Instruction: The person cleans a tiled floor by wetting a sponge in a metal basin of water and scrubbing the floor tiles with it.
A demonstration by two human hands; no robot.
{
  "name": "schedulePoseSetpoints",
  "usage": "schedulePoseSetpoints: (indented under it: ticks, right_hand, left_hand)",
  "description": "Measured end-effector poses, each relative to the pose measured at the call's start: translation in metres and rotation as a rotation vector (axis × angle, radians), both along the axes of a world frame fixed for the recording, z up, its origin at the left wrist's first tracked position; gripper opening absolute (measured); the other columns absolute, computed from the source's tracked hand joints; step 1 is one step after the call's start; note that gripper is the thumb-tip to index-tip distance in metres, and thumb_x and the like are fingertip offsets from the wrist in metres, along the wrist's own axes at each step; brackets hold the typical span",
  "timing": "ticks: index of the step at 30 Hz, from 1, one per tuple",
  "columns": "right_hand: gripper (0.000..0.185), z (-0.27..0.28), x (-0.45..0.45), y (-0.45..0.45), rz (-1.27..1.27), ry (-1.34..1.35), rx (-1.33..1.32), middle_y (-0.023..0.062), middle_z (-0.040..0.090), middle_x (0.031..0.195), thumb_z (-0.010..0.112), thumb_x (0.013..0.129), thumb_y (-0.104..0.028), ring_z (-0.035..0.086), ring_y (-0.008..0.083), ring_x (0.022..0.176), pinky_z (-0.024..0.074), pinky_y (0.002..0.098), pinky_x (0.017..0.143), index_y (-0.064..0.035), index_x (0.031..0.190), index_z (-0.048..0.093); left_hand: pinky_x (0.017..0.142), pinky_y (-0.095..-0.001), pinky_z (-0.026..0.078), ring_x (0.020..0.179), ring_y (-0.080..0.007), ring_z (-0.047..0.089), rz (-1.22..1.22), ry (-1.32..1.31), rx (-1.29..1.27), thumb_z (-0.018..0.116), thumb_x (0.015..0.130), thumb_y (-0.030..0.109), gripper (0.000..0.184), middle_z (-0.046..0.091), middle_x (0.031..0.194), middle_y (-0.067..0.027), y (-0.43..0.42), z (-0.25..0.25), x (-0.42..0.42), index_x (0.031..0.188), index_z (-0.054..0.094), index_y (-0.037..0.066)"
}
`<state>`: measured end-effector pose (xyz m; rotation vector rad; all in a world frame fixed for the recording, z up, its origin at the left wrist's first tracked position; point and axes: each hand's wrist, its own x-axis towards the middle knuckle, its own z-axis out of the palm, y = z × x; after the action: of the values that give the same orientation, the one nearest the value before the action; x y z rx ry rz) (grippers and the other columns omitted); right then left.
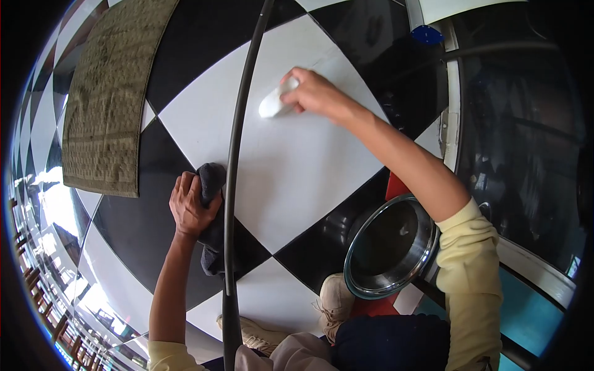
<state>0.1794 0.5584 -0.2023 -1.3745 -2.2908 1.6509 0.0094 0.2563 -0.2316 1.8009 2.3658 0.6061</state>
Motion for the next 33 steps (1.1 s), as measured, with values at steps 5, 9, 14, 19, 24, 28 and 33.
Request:
schedulePoseSetpoints:
  ticks: [5, 9, 14, 19, 24, 28, 33]
  right_hand:
    - [0.038, -0.006, 0.004, 0.027, -0.101, 0.078, 0.161, 0.0072, 0.063, 0.087, 0.066, 0.083, -0.016, 0.058, 0.0128, 0.068, 0.0477, 0.0295, 0.063, -0.0005, 0.116, 0.056]
    - [0.035, -0.01, 0.007, -0.009, 0.001, 0.028, 0.079, 0.0069, 0.062, 0.085, 0.066, 0.085, -0.017, 0.057, 0.0134, 0.067, 0.047, 0.0288, 0.063, -0.0034, 0.115, 0.056]
    - [0.034, -0.008, 0.003, 0.009, -0.116, 0.073, 0.178, 0.0091, 0.064, 0.088, 0.066, 0.086, -0.017, 0.059, 0.0152, 0.071, 0.0493, 0.0313, 0.066, -0.0027, 0.115, 0.055]
    - [0.035, -0.02, -0.006, -0.023, -0.038, 0.064, 0.242, 0.0148, 0.065, 0.097, 0.068, 0.084, -0.019, 0.063, 0.0238, 0.081, 0.0504, 0.0367, 0.075, -0.005, 0.113, 0.055]
    - [0.039, -0.011, -0.008, -0.023, 0.095, 0.003, 0.166, 0.0166, 0.066, 0.102, 0.07, 0.082, -0.02, 0.065, 0.0287, 0.088, 0.0495, 0.0376, 0.081, -0.0047, 0.115, 0.056]
    - [0.04, -0.015, -0.012, -0.018, -0.083, 0.052, 0.014, 0.0132, 0.064, 0.088, 0.071, 0.08, -0.02, 0.063, 0.0196, 0.073, 0.0494, 0.0365, 0.079, -0.0061, 0.115, 0.056]
    - [0.035, -0.013, -0.013, -0.038, 0.099, -0.02, 0.196, 0.0153, 0.065, 0.1, 0.068, 0.083, -0.019, 0.062, 0.0273, 0.097, 0.0484, 0.039, 0.084, -0.0073, 0.114, 0.056]
  left_hand:
    - [0.071, -0.0431, 0.049, 0.083, -0.0321, 0.056, -0.003, 0.001, -0.001, 0.072, 0.066, 0.02, 0.032, 0.053, 0.089, -0.0119, 0.002, 0.002, -0.001, 0.088, 0.059, 0.002]
    - [0.071, -0.043, 0.049, 0.084, -0.0321, 0.057, -0.014, 0.009, 0.023, 0.073, 0.067, 0.02, 0.032, 0.053, 0.089, -0.012, 0.0, -0.002, -0.001, 0.088, 0.059, 0.002]
    - [0.071, -0.0428, 0.049, 0.084, -0.0323, 0.057, -0.012, 0.021, 0.008, 0.073, 0.067, 0.02, 0.032, 0.054, 0.09, -0.0119, 0.002, 0.0, -0.001, 0.089, 0.06, 0.001]
    - [0.072, -0.0431, 0.049, 0.084, -0.0324, 0.057, -0.013, 0.024, 0.007, 0.073, 0.066, 0.021, 0.032, 0.054, 0.09, -0.0119, -0.002, -0.003, 0.0, 0.088, 0.059, 0.001]
    - [0.072, -0.0438, 0.049, 0.083, -0.0336, 0.057, -0.004, 0.015, -0.004, 0.074, 0.067, 0.02, 0.032, 0.054, 0.09, -0.0128, 0.0, -0.002, -0.001, 0.088, 0.059, 0.002]
    - [0.073, -0.0441, 0.049, 0.084, -0.0343, 0.057, -0.008, 0.001, -0.012, 0.074, 0.068, 0.02, 0.032, 0.054, 0.09, -0.0133, -0.002, -0.004, -0.001, 0.089, 0.059, 0.001]
    - [0.073, -0.0439, 0.05, 0.084, -0.0345, 0.057, -0.012, 0.025, 0.022, 0.074, 0.068, 0.021, 0.032, 0.054, 0.089, -0.0135, 0.0, -0.002, 0.0, 0.088, 0.059, 0.001]
